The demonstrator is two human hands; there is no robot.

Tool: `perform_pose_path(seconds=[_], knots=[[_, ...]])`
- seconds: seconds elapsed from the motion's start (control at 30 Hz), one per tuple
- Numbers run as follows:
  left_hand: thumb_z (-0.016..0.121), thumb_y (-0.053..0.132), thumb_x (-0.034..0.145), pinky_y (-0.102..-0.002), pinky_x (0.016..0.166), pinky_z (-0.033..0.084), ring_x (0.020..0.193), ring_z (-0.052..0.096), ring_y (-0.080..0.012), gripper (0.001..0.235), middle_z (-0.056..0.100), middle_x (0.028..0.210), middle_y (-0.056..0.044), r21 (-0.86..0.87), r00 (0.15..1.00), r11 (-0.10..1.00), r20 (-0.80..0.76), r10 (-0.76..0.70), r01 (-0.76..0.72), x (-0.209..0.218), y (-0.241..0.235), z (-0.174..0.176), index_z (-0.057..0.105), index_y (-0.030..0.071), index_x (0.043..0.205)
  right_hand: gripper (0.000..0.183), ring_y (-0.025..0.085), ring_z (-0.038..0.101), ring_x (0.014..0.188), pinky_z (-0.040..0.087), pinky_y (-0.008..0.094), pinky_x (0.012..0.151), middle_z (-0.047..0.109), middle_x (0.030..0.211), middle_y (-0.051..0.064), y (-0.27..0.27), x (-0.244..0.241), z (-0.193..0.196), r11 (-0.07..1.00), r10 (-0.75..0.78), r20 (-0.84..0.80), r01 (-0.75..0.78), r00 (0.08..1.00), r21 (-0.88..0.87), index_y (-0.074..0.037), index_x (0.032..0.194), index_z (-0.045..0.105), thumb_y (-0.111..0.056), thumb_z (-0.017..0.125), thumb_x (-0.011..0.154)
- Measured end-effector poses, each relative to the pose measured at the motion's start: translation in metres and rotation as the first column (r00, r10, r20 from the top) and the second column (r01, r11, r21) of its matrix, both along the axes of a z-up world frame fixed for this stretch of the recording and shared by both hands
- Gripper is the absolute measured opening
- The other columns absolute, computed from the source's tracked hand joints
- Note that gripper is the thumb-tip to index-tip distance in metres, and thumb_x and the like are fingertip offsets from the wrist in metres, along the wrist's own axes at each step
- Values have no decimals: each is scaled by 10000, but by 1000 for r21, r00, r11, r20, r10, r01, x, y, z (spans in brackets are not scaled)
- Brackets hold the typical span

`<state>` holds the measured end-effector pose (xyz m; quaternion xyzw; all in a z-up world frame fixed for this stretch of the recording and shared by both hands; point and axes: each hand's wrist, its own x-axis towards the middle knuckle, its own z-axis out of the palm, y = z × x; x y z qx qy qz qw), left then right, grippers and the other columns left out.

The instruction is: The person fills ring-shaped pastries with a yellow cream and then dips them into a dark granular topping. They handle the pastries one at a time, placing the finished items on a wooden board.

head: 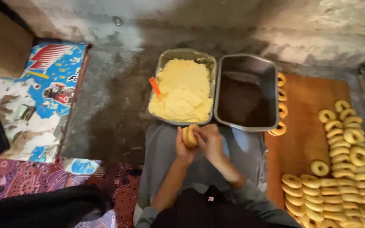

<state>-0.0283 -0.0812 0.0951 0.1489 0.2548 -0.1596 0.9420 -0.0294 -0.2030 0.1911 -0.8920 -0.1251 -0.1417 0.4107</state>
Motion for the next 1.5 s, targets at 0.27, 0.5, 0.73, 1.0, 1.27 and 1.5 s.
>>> perform_pose_path(seconds=[0.27,0.5,0.73,1.0,1.27,1.5], knots=[[487,592,1002,-421,859,572,990,678,-269,522,683,1094,-106,111,940,934,86,332,-340,7,88,-78,608,109,1158,398,382,624,1036,507,457,906,677,1090,190,58,43,-42,922,377,-64,-380,924,-67,-70,1149,699,-87,779,760],[425,505,1067,-448,1016,533,1149,628,-253,533,642,1238,-95,76,881,879,92,464,-471,13,107,-90,581,39,1274,275,333,626,1025,501,417,944,751,1009,91,71,126,-64,932,303,-6,-298,953,-206,-105,1045,774,-49,712,784],[364,437,1076,-379,876,496,1112,617,-216,485,650,1249,-81,139,939,935,159,304,-326,21,105,-102,588,80,1317,277,280,672,984,483,416,949,764,1009,76,82,72,-56,799,600,77,-601,796,-8,-90,1032,768,-85,758,755],[349,440,1036,-403,950,543,1122,659,-262,559,680,1230,-130,61,928,931,121,351,-360,21,105,-71,592,-7,1268,296,318,649,962,510,399,910,762,971,93,62,114,-51,958,259,-42,-263,965,-115,-117,1052,784,-80,773,759],[402,338,1102,-411,1048,533,1222,628,-258,456,636,1330,-128,102,910,915,197,365,-390,25,98,-73,562,-10,1350,172,287,671,1058,471,411,981,760,1116,110,62,98,-61,898,439,94,-438,894,-35,-94,984,745,-94,776,815],[333,416,1066,-394,966,544,1163,642,-250,531,662,1281,-107,92,928,927,121,352,-364,28,87,-75,571,12,1317,294,278,699,951,524,374,911,754,1060,83,49,100,-52,938,345,-113,-340,932,62,-102,1069,761,-70,749,777]])
